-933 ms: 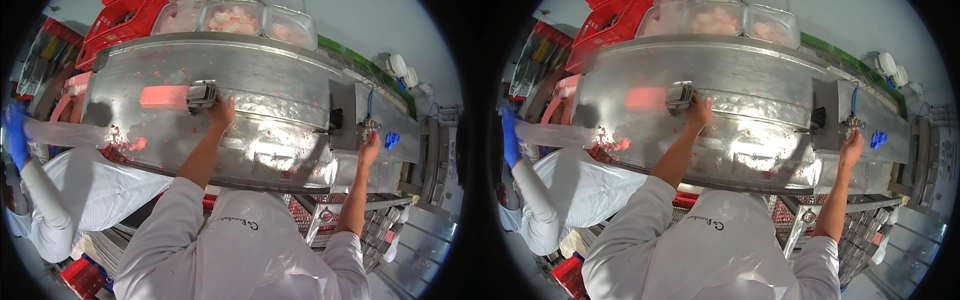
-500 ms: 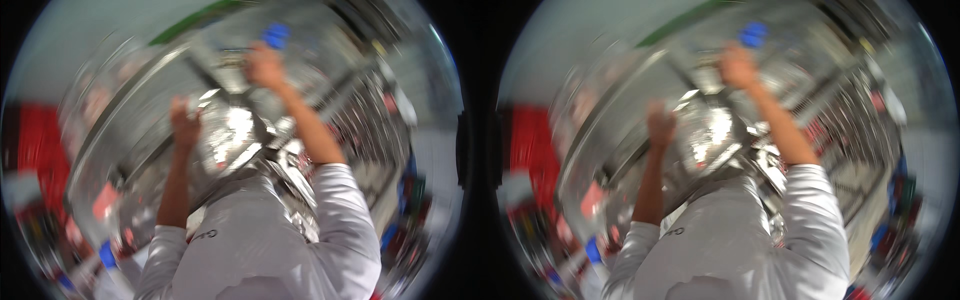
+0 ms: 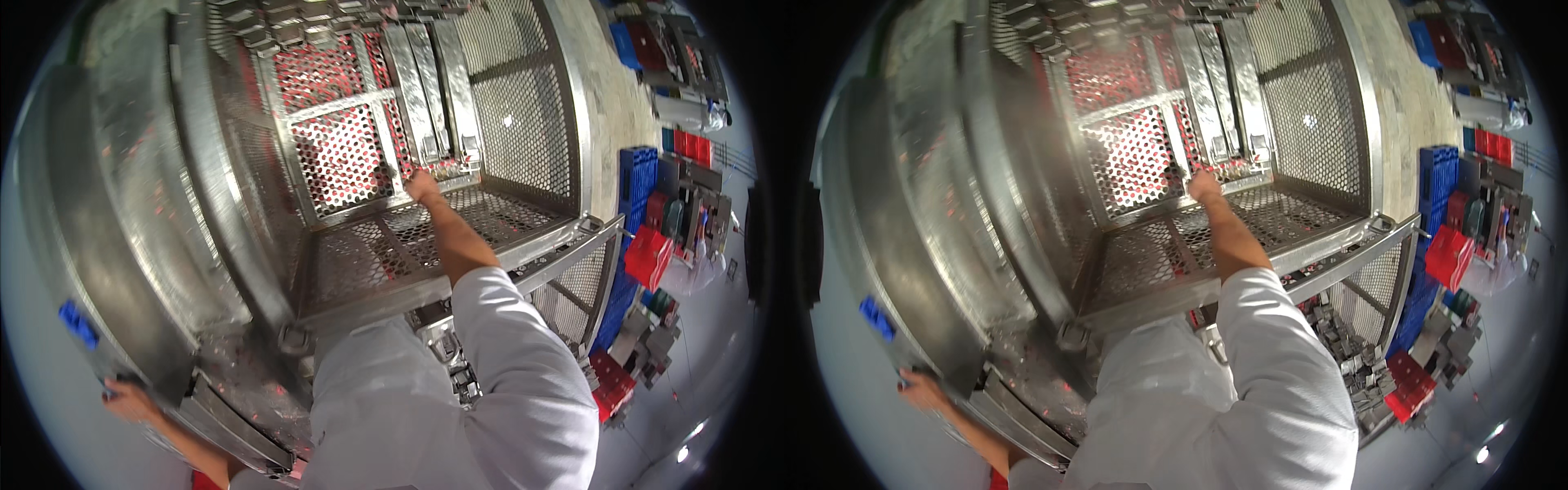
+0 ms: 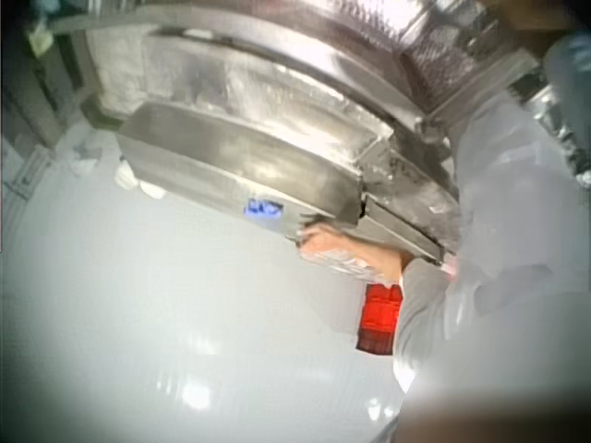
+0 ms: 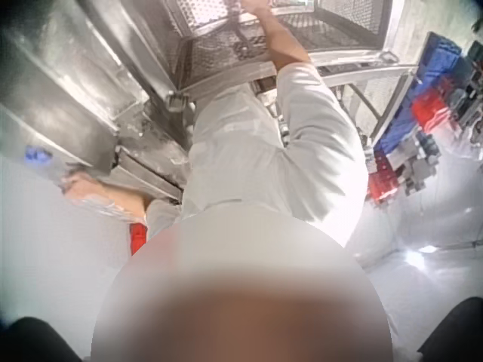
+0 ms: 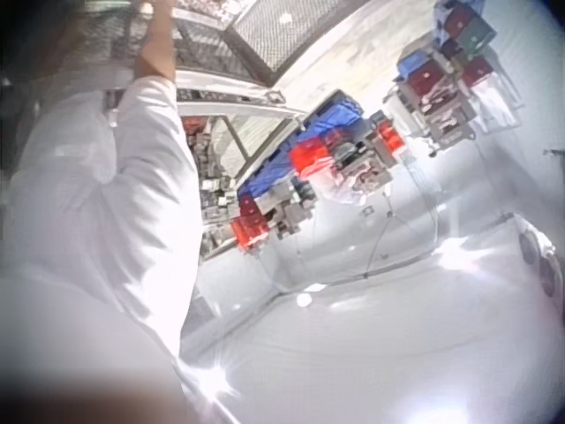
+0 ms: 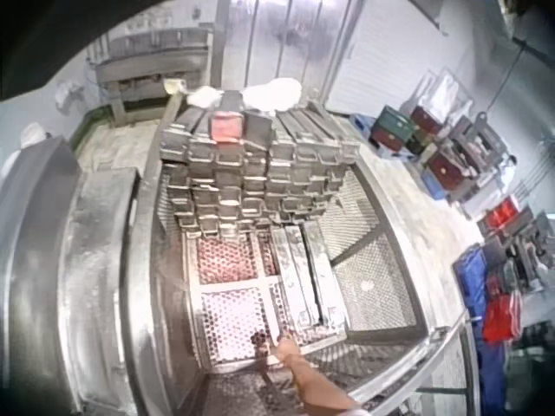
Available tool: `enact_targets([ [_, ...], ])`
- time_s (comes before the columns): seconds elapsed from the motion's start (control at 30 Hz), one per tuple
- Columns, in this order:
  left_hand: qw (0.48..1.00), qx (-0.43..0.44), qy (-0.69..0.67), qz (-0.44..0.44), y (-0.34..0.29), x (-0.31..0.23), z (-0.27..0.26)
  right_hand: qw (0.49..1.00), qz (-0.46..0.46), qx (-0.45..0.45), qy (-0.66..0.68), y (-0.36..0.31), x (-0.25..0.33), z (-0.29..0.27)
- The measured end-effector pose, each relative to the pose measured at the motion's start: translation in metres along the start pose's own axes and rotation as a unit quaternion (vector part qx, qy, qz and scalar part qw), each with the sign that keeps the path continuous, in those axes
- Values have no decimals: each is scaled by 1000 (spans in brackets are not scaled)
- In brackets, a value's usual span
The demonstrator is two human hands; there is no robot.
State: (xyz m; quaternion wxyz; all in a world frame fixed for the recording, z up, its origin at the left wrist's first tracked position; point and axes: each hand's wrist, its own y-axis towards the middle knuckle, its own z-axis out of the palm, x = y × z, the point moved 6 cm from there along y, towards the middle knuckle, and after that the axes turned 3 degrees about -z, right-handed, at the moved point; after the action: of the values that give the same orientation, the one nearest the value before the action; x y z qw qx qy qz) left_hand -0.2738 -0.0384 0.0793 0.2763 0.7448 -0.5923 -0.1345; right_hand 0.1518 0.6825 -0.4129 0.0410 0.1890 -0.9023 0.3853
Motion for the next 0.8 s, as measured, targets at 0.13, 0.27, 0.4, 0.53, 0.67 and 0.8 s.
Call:
enact_targets([
  [0.13,998,-18,50,-46,-4,40,3,983,115,55,-134,62,-144,-4],
  [0.27,997,-45,7,-62,12,60,13,933,92,94,-333,130,-216,-6],
  [0.4,993,-95,47,-49,32,74,20,929,54,80,-356,175,-243,11],
  [0.53,993,-62,64,-82,28,68,17,911,2,210,-355,167,-227,10],
  [0.67,995,-47,10,-82,-5,48,16,952,-69,209,-213,123,-159,31],
  [0.8,998,-13,52,-24,6,45,2,968,-105,182,-140,-24,-1,-45],
])
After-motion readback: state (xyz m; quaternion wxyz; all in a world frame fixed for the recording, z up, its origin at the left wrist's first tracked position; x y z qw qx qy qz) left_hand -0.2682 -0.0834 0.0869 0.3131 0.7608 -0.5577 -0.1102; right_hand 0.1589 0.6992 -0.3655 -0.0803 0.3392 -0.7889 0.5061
